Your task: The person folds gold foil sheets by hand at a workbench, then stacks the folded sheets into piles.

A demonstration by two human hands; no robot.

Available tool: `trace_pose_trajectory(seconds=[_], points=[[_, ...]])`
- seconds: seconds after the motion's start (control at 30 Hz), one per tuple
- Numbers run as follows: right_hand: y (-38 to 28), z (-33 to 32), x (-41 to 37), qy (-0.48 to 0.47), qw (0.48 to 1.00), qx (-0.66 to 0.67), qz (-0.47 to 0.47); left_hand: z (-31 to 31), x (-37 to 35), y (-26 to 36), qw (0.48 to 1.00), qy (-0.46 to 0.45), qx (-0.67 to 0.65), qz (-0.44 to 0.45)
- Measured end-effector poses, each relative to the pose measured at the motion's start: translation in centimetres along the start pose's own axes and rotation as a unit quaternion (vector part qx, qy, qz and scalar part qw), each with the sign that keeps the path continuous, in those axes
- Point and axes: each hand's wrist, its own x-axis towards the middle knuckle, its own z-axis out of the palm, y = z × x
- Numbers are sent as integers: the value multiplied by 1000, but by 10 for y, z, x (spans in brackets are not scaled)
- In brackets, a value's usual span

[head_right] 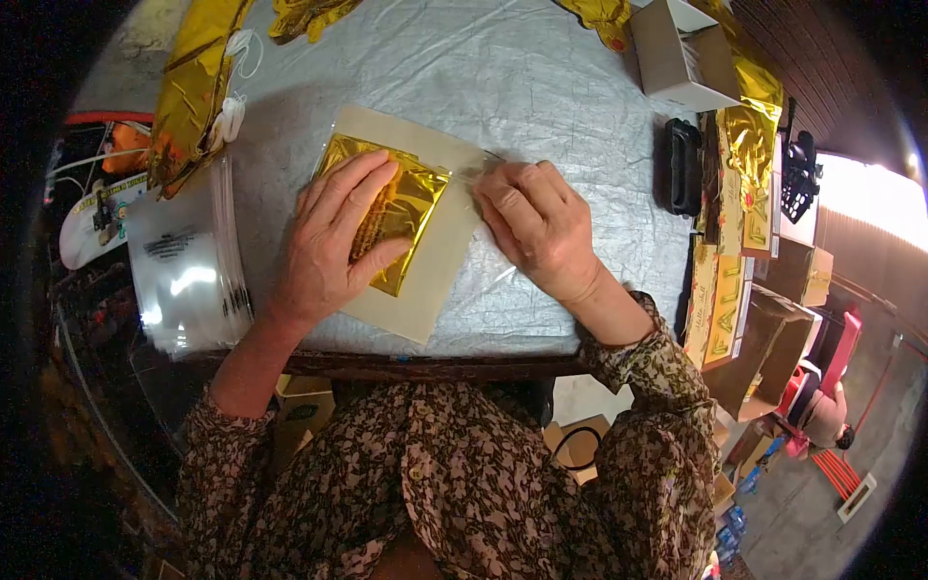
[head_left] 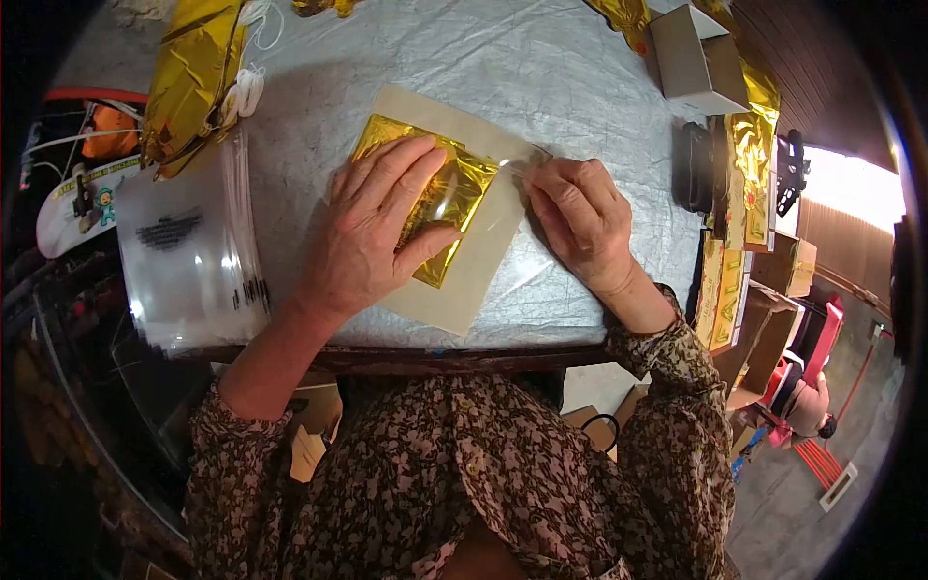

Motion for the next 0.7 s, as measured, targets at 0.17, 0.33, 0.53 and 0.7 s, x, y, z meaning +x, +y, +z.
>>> trace_pose_trajectory(seconds=[0.17,0.33,0.53,0.7], points=[[-2,-2,-6,13,999,1,32,0,0,0,1000,3,-10,-4],[-3,-38,-18,-20,997,-11,78,1,-1,-1,1000,20,-8,-1],[-24,-76,-18,-37,947,-292,127,3,-1,-3,999,45,-19,4],[-76,-54,-26,-102,910,154,370,5,-3,-5,998,55,-19,15]])
